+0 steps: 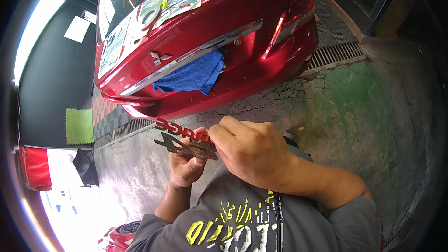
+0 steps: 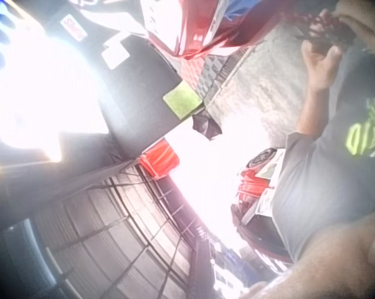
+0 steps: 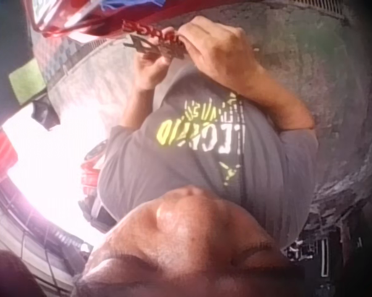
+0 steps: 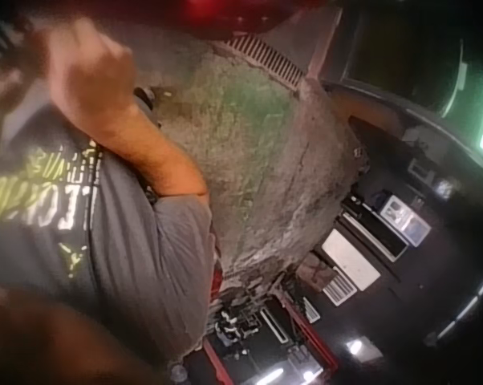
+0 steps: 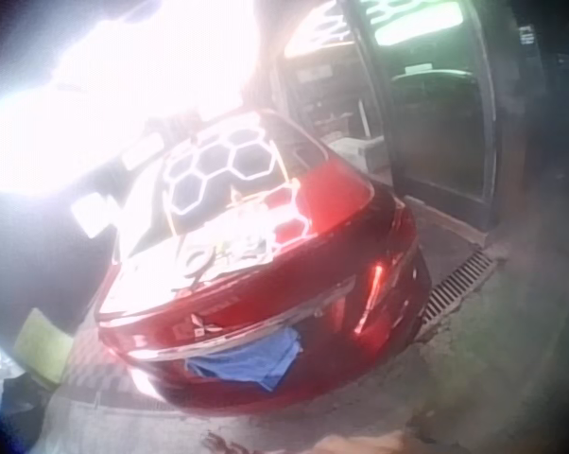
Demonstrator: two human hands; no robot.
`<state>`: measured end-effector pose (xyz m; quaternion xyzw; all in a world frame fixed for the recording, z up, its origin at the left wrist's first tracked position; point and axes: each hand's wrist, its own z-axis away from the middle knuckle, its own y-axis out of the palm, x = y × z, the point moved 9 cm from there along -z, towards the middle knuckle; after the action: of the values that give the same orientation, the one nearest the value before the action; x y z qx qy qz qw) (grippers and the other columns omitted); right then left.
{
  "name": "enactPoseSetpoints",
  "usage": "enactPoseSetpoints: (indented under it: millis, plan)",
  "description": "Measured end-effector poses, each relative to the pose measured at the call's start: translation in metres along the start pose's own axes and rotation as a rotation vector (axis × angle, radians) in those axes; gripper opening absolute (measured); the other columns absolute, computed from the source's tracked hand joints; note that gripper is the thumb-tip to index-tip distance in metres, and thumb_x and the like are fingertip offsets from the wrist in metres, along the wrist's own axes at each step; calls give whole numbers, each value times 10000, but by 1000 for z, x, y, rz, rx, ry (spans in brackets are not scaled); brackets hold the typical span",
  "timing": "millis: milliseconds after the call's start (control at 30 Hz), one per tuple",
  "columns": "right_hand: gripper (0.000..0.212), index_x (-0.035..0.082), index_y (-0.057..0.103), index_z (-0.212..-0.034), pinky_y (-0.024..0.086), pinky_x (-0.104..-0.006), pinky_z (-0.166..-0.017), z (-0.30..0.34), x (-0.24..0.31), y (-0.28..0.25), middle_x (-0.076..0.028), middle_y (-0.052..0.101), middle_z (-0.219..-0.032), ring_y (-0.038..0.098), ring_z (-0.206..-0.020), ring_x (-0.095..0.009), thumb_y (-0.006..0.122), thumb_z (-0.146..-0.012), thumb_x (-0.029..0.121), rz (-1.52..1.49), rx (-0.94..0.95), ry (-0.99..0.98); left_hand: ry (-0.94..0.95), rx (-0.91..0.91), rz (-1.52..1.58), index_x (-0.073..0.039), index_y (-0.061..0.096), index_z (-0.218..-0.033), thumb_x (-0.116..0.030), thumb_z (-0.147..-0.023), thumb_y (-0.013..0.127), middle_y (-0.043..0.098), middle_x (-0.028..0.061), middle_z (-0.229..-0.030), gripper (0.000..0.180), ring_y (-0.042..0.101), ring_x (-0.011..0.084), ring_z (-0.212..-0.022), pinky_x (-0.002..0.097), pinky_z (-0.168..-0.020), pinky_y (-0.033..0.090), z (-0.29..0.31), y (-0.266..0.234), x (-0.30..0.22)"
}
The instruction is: The person assembles a Mitsubishi car emblem by hand, attaching red backing pieces to the chrome logo. They repeatedly adjust and align the components while holding the emblem in front of the car's trunk.
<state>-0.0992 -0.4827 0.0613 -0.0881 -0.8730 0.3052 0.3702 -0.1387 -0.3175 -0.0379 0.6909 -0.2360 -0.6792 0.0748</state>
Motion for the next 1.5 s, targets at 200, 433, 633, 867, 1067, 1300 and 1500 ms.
enactPoseSetpoints:
  millis: [200, 433, 633, 867, 1067, 1300, 1500]
  plan:
    - [151, 76, 630, -925, 554, -368, -554, -4, -2, 2, -61, 598, -821, 688, -668, -239, 757, -846, 94, 6, 23, -16, 1, -20, -78, 67, 450, -1527, -163, -928, 839, 641, 167, -1411, 751, 629, 263, -1300, 445, -1133, 490, -1, -5, -1]
    - [137, 87, 633, -927, 550, -346, -545, -5, 4, 5, -39, 584, -815, 676, -651, -197, 735, -839, 109, 116, -3, -108, 2, 16, 122, 46, 465, -1526, -152, -959, 798, 621, 179, -1434, 687, 634, 305, -1300, 501, -1119, 511, -8, 1, 1]
    - [156, 89, 635, -923, 554, -350, -551, -3, -5, 6, -40, 594, -805, 679, -649, -211, 751, -820, 83, 21, -64, -58, -41, 25, 218, 15, 499, -1510, -171, -957, 800, 600, 192, -1456, 657, 627, 342, -1307, 561, -1094, 536, -11, 4, 4]
    - [145, 87, 637, -915, 561, -356, -560, -7, -7, 3, -48, 623, -800, 695, -657, -226, 757, -836, 71, -22, -57, -22, -45, 25, 210, 11, 525, -1487, -168, -947, 811, 594, 181, -1468, 637, 616, 341, -1322, 584, -1093, 537, -12, 2, 3]
    - [159, 91, 649, -934, 562, -359, -561, -7, -7, 4, -47, 625, -804, 699, -662, -225, 759, -820, 77, -12, -55, -35, -28, 16, 191, 5, 529, -1486, -163, -950, 808, 592, 166, -1477, 627, 607, 334, -1337, 580, -1098, 533, -12, -1, 4]
    - [148, 91, 654, -940, 557, -356, -552, -8, -6, 6, -41, 627, -803, 694, -652, -218, 751, -828, 107, 30, -48, -69, -42, 45, 192, 9, 513, -1504, -173, -962, 799, 601, 167, -1465, 640, 620, 324, -1319, 540, -1097, 533, -14, 0, 4]
    - [113, 91, 641, -938, 553, -345, -527, -9, -5, 12, -29, 613, -776, 692, -634, -187, 695, -859, 150, 174, 62, -72, -22, 22, -68, 41, 491, -1511, -158, -954, 810, 619, 161, -1434, 672, 625, 270, -1293, 449, -1108, 498, -13, -6, 1]
